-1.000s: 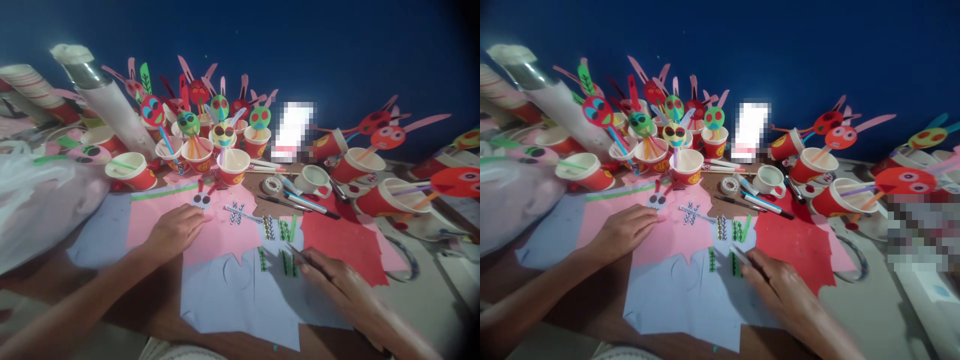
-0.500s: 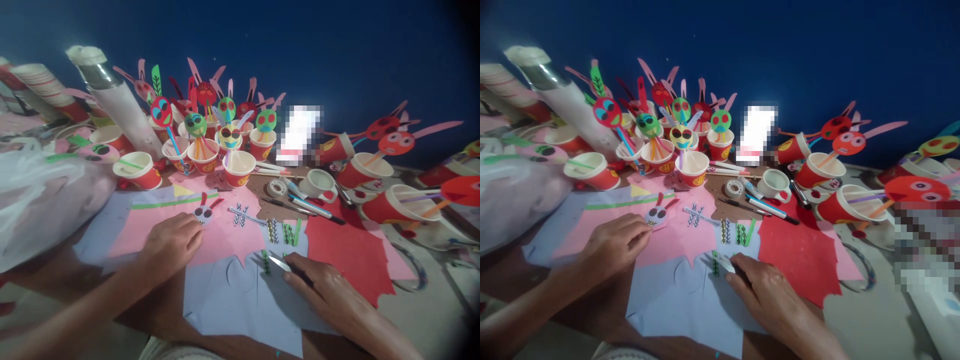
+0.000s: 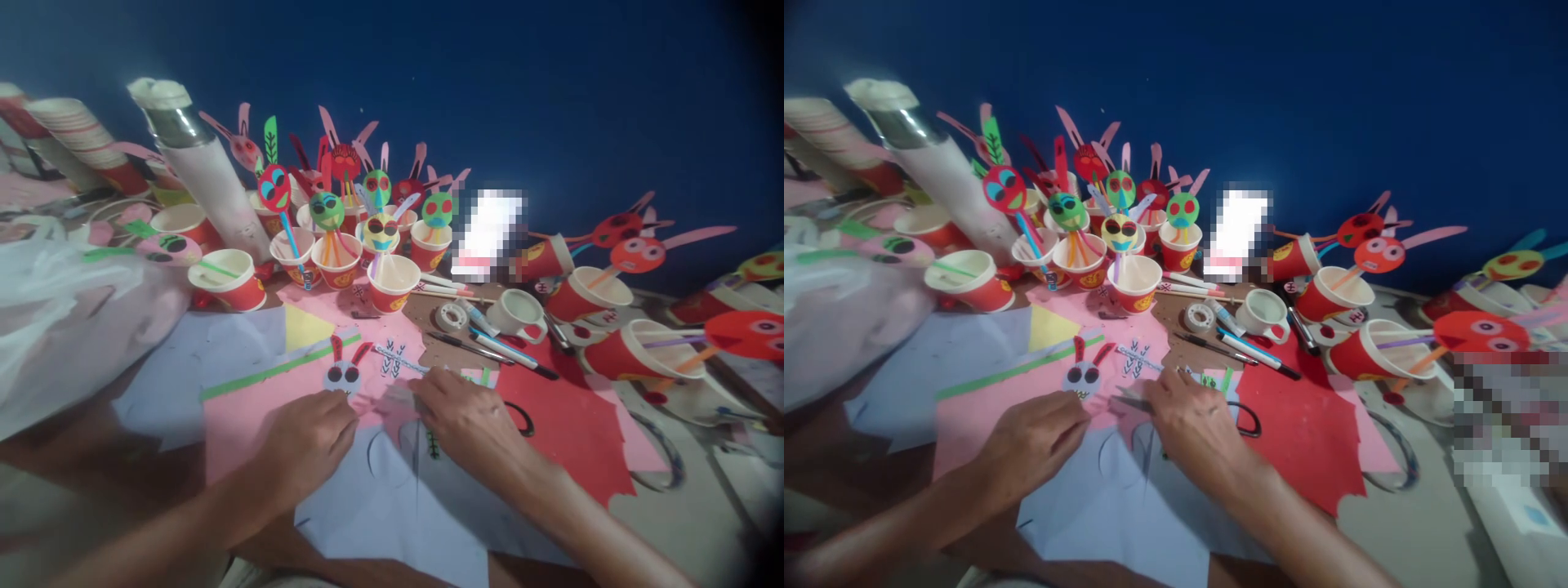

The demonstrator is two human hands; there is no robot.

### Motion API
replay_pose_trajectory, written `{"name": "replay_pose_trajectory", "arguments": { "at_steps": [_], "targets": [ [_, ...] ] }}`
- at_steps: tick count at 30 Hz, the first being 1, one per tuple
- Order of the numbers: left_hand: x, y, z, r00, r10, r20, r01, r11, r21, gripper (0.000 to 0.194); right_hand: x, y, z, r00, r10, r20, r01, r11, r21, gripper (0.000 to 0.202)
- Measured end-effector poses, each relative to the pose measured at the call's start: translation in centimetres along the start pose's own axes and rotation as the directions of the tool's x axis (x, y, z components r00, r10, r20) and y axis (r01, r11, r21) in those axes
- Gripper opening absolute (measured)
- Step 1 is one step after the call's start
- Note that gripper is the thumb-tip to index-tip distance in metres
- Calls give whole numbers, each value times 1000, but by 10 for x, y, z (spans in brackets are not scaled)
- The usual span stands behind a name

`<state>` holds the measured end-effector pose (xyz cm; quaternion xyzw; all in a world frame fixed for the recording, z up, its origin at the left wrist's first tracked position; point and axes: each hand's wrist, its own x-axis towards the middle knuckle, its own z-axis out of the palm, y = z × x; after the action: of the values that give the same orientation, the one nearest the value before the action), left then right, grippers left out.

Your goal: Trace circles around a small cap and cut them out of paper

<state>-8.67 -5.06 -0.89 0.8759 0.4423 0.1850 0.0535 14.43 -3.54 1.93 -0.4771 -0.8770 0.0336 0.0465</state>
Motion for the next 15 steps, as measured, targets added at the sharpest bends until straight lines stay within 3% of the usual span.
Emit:
{"name": "replay_pose_trajectory", "arguments": {
  "at_steps": [3, 15],
  "targets": [
    [-2, -1, 4, 1000, -10, 23, 10, 1000, -18, 27, 12, -4, 6, 994, -106, 1, 106, 994, -2, 28],
    [0, -5, 6, 991, -85, 106, 99, 987, -128, 25, 41, 6, 7, 960, -278, 22, 279, 960, -32, 39]
  ]
}}
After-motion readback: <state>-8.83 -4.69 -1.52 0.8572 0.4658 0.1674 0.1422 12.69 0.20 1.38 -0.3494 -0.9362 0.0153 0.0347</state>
